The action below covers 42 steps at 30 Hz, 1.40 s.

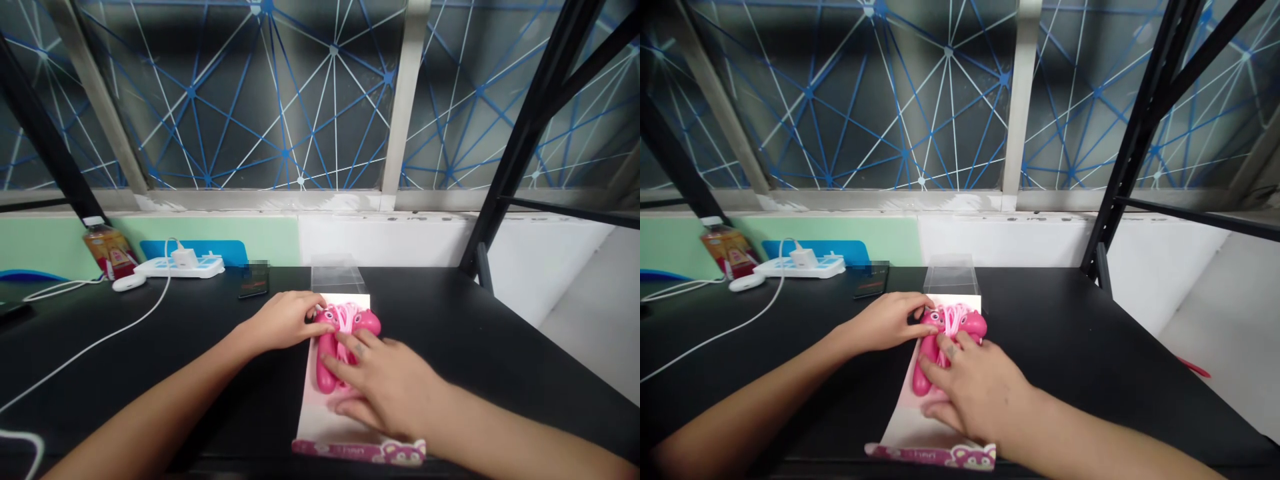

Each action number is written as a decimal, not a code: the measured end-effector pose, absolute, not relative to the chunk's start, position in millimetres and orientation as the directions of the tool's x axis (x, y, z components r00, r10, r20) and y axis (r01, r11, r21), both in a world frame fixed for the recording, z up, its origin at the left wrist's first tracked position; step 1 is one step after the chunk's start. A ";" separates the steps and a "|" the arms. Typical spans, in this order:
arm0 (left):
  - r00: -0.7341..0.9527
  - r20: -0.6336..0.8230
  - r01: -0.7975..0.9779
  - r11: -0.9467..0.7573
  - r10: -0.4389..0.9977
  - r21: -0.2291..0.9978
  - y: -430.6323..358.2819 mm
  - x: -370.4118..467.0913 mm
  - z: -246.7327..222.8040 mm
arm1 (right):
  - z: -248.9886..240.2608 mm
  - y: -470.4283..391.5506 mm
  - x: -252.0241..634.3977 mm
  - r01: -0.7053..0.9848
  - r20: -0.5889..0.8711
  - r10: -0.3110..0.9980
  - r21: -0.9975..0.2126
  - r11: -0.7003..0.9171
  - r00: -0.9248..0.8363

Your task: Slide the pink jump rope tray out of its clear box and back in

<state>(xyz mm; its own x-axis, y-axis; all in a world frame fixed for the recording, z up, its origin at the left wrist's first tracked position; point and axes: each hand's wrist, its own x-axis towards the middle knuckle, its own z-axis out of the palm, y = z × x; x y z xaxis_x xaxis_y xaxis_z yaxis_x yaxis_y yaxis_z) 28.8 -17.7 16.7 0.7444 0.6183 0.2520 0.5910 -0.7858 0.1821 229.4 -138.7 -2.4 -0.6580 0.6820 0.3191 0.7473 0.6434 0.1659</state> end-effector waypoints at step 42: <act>0.735 0.335 0.464 -0.797 0.590 0.387 -5.6 31.7 3.6 | -1.2 -135.2 243.1 0.548 0.152 0.576 -0.190 0.814 -0.803</act>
<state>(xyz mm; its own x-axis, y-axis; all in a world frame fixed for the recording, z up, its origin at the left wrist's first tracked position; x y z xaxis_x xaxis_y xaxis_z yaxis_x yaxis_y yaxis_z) 31.7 -5.6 3.6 0.7348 0.5897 0.3352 0.4636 -0.7973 0.3865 243.1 -135.2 -1.2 -0.8029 0.5764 0.1517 0.5485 0.8142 -0.1905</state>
